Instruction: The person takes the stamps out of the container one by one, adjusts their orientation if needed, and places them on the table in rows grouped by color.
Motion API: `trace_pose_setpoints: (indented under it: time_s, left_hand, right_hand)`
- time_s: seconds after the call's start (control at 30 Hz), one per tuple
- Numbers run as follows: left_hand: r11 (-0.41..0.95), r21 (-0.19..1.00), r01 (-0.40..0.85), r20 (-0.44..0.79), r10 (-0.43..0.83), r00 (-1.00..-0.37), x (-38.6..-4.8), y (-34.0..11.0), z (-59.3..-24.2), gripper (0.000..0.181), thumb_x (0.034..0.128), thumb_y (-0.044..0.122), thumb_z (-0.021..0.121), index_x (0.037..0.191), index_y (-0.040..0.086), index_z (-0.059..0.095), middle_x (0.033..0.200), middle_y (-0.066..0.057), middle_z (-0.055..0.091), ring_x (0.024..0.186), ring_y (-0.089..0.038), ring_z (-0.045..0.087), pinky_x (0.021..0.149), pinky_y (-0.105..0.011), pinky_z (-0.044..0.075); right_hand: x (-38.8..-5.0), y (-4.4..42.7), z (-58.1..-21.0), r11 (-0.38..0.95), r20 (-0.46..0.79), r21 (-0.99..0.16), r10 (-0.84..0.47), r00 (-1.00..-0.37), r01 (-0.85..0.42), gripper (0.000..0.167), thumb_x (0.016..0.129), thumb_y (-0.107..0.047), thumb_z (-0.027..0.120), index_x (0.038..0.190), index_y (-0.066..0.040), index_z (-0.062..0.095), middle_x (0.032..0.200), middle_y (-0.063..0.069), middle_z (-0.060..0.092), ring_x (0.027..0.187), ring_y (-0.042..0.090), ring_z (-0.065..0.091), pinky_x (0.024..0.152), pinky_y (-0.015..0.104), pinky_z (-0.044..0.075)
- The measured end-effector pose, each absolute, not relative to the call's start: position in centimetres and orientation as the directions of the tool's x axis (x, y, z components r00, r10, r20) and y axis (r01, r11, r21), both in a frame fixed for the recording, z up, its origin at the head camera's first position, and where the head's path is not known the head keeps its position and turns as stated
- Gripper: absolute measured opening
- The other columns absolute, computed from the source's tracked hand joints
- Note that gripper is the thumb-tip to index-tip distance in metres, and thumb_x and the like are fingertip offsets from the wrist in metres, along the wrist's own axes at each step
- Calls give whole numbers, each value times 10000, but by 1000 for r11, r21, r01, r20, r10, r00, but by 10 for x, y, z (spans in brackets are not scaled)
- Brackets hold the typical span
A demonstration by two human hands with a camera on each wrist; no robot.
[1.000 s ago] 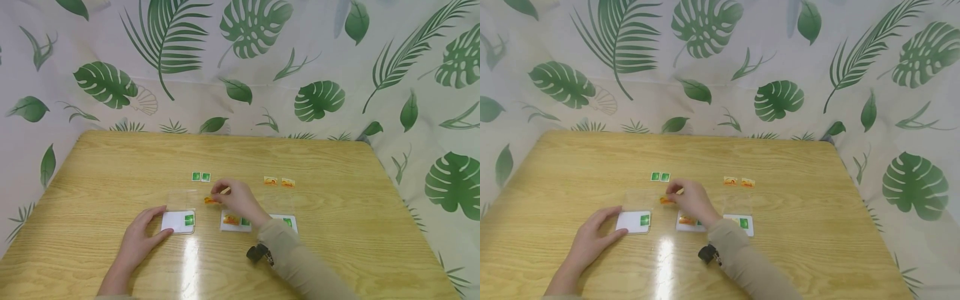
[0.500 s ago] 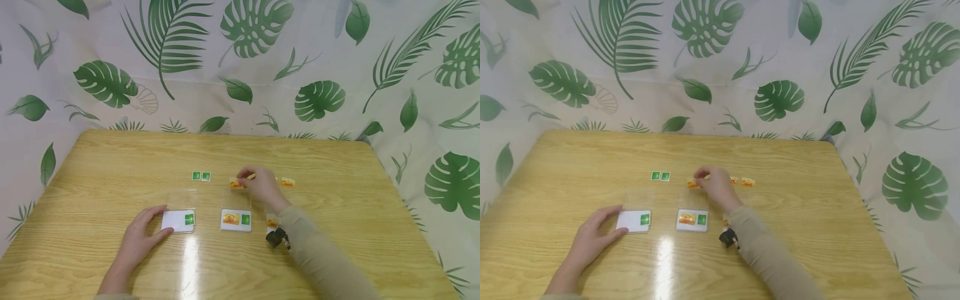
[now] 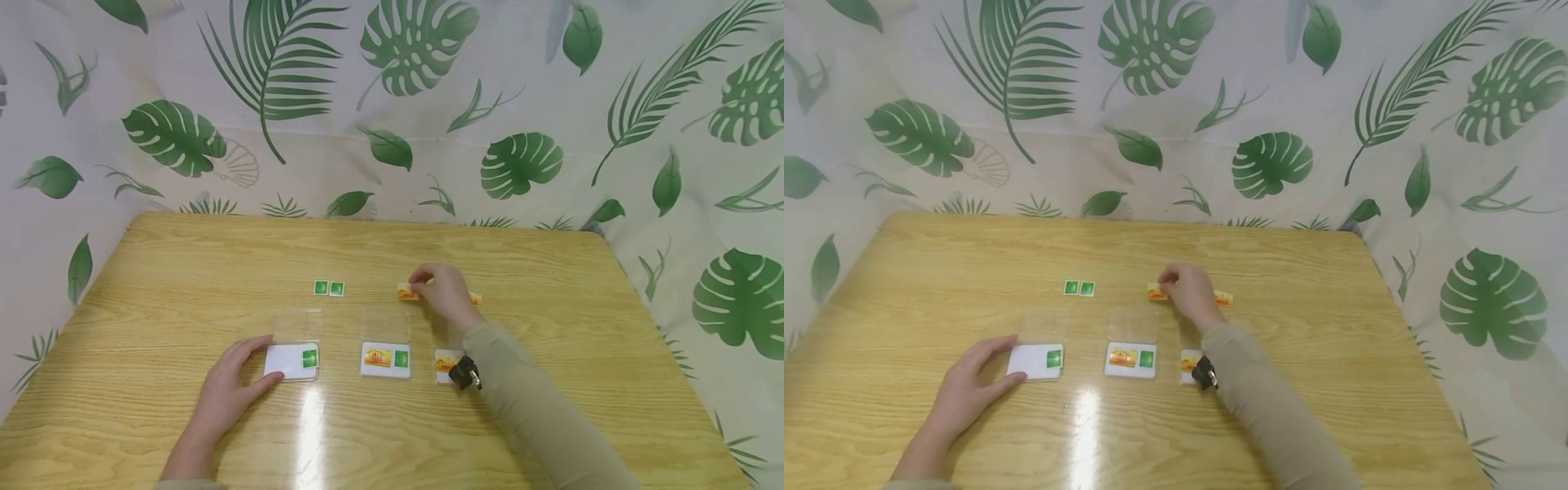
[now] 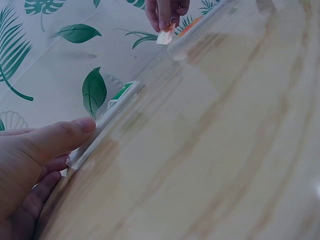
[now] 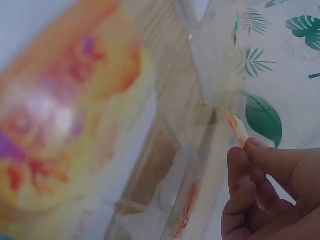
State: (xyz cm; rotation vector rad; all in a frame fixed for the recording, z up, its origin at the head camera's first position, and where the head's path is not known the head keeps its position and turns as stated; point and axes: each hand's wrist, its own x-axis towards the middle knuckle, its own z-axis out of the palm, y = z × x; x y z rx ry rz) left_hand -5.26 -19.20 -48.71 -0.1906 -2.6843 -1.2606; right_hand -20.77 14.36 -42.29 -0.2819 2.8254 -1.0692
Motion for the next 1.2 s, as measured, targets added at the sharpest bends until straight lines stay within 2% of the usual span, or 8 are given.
trace_pose_setpoints:
  time_s: [0.1,0.37,0.63,1.2]
  left_hand:
    - [637,749,184,204,44,-978,-53,-192,-487,554,760,201,815,1243,55,587,1225,-108,597,1177,-305,509,1031,-511,358]
    - [629,756,181,194,49,-980,-53,-192,-488,558,765,213,810,1251,58,583,1233,-109,594,1185,-311,503,1038,-516,351]
    - [627,757,185,201,46,-979,-54,-192,-489,563,761,218,813,1254,68,585,1228,-100,597,1182,-303,507,1038,-516,352]
    - [629,758,174,191,42,-981,-53,-192,-486,563,761,205,813,1257,69,582,1230,-102,597,1182,-304,508,1041,-506,351]
  right_hand:
    - [-211,146,-426,747,-24,-649,-209,-978,-143,61,883,-85,684,929,-52,706,944,63,685,915,227,590,838,393,496]
    - [-216,150,-433,778,-35,-612,-206,-978,-142,50,869,-75,696,904,-40,700,844,63,653,775,205,565,712,346,495]
    - [-219,153,-435,819,-60,-554,-221,-973,-152,41,860,-78,707,882,-47,690,806,52,628,743,199,546,679,331,481]
    - [-222,154,-435,860,-82,-488,-212,-974,-146,46,860,-109,714,860,-71,689,816,43,633,766,199,556,712,347,489]
